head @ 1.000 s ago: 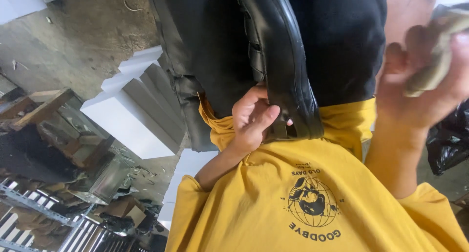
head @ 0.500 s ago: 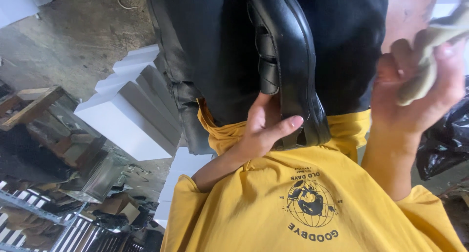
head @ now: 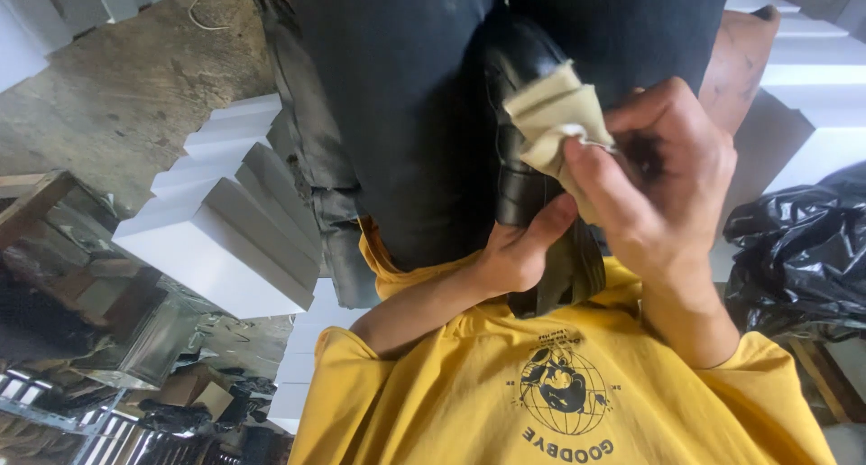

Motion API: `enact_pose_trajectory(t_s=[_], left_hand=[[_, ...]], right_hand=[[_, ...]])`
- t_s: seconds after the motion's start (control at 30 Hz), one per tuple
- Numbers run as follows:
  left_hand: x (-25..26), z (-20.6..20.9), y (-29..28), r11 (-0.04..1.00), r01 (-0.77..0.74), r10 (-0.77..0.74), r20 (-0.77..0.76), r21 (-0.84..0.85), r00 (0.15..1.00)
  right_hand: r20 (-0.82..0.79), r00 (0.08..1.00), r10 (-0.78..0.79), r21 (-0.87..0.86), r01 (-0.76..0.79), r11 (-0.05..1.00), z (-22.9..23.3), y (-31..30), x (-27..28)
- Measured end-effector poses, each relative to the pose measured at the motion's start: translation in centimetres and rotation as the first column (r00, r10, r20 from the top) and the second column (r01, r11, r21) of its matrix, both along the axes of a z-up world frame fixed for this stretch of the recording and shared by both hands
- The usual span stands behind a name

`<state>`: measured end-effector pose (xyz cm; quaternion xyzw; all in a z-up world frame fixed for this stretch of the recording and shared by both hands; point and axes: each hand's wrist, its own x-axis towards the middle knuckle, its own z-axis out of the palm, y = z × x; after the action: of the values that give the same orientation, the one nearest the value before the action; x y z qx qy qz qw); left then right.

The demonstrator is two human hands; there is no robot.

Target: The person wipes a black shoe with a cloth, then places it on a table and inserts a white insole. The person repeats the wiping and insole insertion on a second black shoe. The shoes remain on the table with the insoles inside.

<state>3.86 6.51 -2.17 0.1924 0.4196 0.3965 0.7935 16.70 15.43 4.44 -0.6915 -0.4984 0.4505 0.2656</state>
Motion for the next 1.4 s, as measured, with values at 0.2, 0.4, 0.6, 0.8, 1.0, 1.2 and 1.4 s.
enact_pose_trajectory(t_s=[0.2, 0.4, 0.6, 0.8, 1.0, 1.2, 1.4], left_hand=[[-0.7, -2.3, -1.6, 0.983, -0.064, 0.106, 0.237, -0.174, 0.966], [-2.1, -3.4, -3.0, 0.983, 0.051, -0.005, 0.249, -0.178, 0.969], [-2.4, -2.3, 0.3, 0.998, -0.002, 0.021, 0.336, -0.059, 0.942], [-2.7, -3.5, -3.4, 0.965, -0.01, 0.082, 0.268, -0.261, 0.96], [-3.0, -3.8, -2.1, 0.992, 0.024, 0.026, 0.381, -0.126, 0.924], [-2.4, -2.8, -1.3, 0.972, -0.032, 0.141, 0.473, -0.232, 0.87], [-3.0, -4.7, -3.4, 0.986, 0.128, -0.117, 0.103, -0.107, 0.988]], right_hand=[[0.282, 0.959, 0.037, 0.062, -0.057, 0.996, -2.4, -2.0, -0.6], [0.017, 0.999, -0.034, 0.245, 0.029, 0.969, -2.6, 2.5, -2.5], [0.012, 0.997, -0.081, 0.253, 0.075, 0.965, -3.1, -1.0, -2.2], [0.202, 0.969, -0.145, 0.274, 0.086, 0.958, -4.2, -3.8, -1.9], [0.001, 0.981, -0.193, 0.291, 0.184, 0.939, -3.3, 3.9, -3.2], [-0.431, 0.764, -0.48, -0.046, 0.513, 0.857, -1.2, 0.9, 0.6], [-0.196, 0.965, -0.176, 0.043, 0.188, 0.981, -1.3, -1.5, -0.8]])
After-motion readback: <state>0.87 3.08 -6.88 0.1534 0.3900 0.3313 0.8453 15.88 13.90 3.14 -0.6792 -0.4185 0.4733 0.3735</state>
